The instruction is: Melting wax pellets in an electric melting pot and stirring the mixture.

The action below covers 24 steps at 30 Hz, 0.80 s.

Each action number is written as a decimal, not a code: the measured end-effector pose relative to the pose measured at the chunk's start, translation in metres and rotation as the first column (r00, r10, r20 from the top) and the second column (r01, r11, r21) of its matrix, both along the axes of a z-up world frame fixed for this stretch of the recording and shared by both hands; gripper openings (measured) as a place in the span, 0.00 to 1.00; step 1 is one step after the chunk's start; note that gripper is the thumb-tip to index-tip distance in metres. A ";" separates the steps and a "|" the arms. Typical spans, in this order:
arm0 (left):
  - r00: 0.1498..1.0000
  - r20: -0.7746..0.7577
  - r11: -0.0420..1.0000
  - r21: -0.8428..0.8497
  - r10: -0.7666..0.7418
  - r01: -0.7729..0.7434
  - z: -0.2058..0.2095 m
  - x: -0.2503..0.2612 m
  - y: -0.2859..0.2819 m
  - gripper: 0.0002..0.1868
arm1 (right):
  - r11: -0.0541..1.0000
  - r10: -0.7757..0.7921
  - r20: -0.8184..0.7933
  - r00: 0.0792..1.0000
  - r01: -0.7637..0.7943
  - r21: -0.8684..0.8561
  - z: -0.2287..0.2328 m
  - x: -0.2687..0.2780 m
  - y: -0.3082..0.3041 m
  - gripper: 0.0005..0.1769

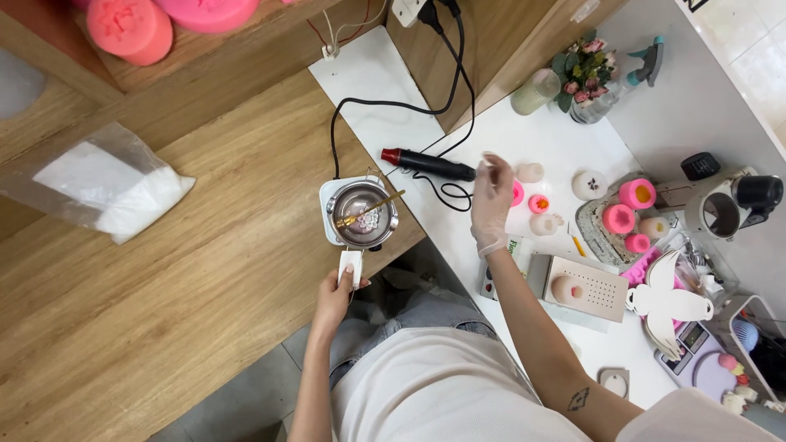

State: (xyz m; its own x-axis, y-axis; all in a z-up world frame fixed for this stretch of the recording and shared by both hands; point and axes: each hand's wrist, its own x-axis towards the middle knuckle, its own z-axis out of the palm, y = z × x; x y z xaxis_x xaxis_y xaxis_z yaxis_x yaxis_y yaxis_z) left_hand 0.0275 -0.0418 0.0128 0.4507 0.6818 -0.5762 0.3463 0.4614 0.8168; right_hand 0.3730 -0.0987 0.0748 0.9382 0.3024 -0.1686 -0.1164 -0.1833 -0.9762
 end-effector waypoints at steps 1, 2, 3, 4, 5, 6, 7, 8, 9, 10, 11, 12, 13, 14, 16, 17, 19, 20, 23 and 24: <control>1.000 0.026 1.000 -0.016 -0.011 0.011 0.002 0.000 0.000 0.23 | 0.983 0.178 0.121 0.976 -0.171 -0.068 0.017 -0.018 0.005 0.23; 0.998 0.053 0.999 -0.032 -0.021 0.023 0.003 0.000 0.001 0.23 | 0.932 0.355 0.226 0.907 -0.327 -0.155 0.034 -0.035 0.011 0.22; 0.999 0.048 0.999 -0.039 -0.022 0.024 0.001 -0.001 0.000 0.23 | 0.932 0.356 0.219 0.909 -0.327 -0.159 0.037 -0.046 0.017 0.22; 0.997 0.068 0.998 -0.053 -0.033 0.037 -0.002 -0.001 -0.001 0.23 | 0.861 0.485 0.143 0.863 -0.441 -0.255 0.040 -0.057 0.023 0.23; 0.995 0.092 0.997 -0.059 -0.045 0.051 -0.003 0.001 0.003 0.23 | 0.768 0.597 0.062 0.800 -0.548 -0.331 0.044 -0.065 0.033 0.23; 0.995 0.090 0.997 -0.058 -0.046 0.051 -0.012 0.000 0.003 0.23 | 0.769 0.596 0.061 0.801 -0.548 -0.329 0.037 -0.071 0.038 0.23; 0.995 0.083 0.999 -0.012 -0.048 0.050 -0.021 0.000 0.002 0.24 | 0.741 0.620 0.070 0.782 -0.553 -0.380 0.030 -0.077 0.042 0.22; 0.996 0.077 0.998 0.034 -0.051 0.048 -0.030 0.000 0.001 0.25 | 0.711 0.643 0.077 0.762 -0.556 -0.430 0.023 -0.082 0.047 0.21; 0.996 0.076 0.998 0.035 -0.052 0.050 -0.030 0.001 0.000 0.25 | 0.712 0.642 0.078 0.763 -0.556 -0.429 0.018 -0.086 0.051 0.21; 0.997 0.075 1.000 0.010 -0.018 0.017 -0.031 0.003 0.000 0.24 | 0.722 0.637 0.094 0.765 -0.550 -0.421 0.014 -0.090 0.055 0.20; 0.997 0.073 1.000 -0.016 0.017 -0.016 -0.031 0.005 0.000 0.22 | 0.730 0.633 0.111 0.766 -0.544 -0.414 0.009 -0.094 0.059 0.19; 0.997 0.074 1.000 -0.015 0.016 -0.015 -0.030 0.006 0.002 0.22 | 0.731 0.632 0.112 0.767 -0.543 -0.414 0.022 -0.101 0.065 0.19; 0.996 0.092 1.000 0.016 0.008 -0.009 -0.029 0.006 0.003 0.23 | 0.757 0.595 0.162 0.787 -0.481 -0.441 0.035 -0.109 0.069 0.20; 0.994 0.109 0.999 0.048 -0.001 -0.004 -0.028 0.006 0.003 0.23 | 0.781 0.556 0.213 0.803 -0.417 -0.465 0.048 -0.116 0.073 0.21; 0.996 0.085 0.998 0.059 -0.023 0.018 -0.018 0.005 0.006 0.24 | 0.786 0.519 0.195 0.832 -0.375 -0.492 0.048 -0.108 0.080 0.22; 0.998 0.056 0.997 0.069 -0.042 0.038 -0.014 0.002 0.006 0.25 | 0.786 0.483 0.174 0.858 -0.338 -0.517 0.047 -0.106 0.083 0.23; 0.997 0.061 0.998 0.022 -0.057 0.055 -0.016 0.001 0.009 0.22 | 0.779 0.517 0.123 0.847 -0.406 -0.478 0.022 -0.099 0.082 0.20; 0.995 0.069 0.997 -0.020 -0.069 0.070 -0.017 0.001 0.011 0.19 | 0.769 0.553 0.079 0.829 -0.472 -0.431 0.009 -0.095 0.081 0.16; 0.988 0.044 0.986 -0.066 -0.148 0.151 -0.011 0.000 0.018 0.19 | 0.751 0.647 0.087 0.758 -0.612 -0.249 0.011 -0.101 0.077 0.12; 0.987 0.044 0.985 -0.073 -0.151 0.154 -0.007 -0.001 0.019 0.19 | 0.751 0.644 0.082 0.760 -0.609 -0.253 0.019 -0.109 0.077 0.12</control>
State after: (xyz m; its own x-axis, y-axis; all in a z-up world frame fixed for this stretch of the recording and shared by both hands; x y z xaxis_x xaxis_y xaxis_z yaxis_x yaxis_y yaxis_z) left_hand 0.0265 -0.0231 0.0056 0.5692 0.5583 -0.6036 0.3865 0.4663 0.7958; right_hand 0.2643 -0.0221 0.0943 0.5669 0.8077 -0.1618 0.2428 -0.3515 -0.9041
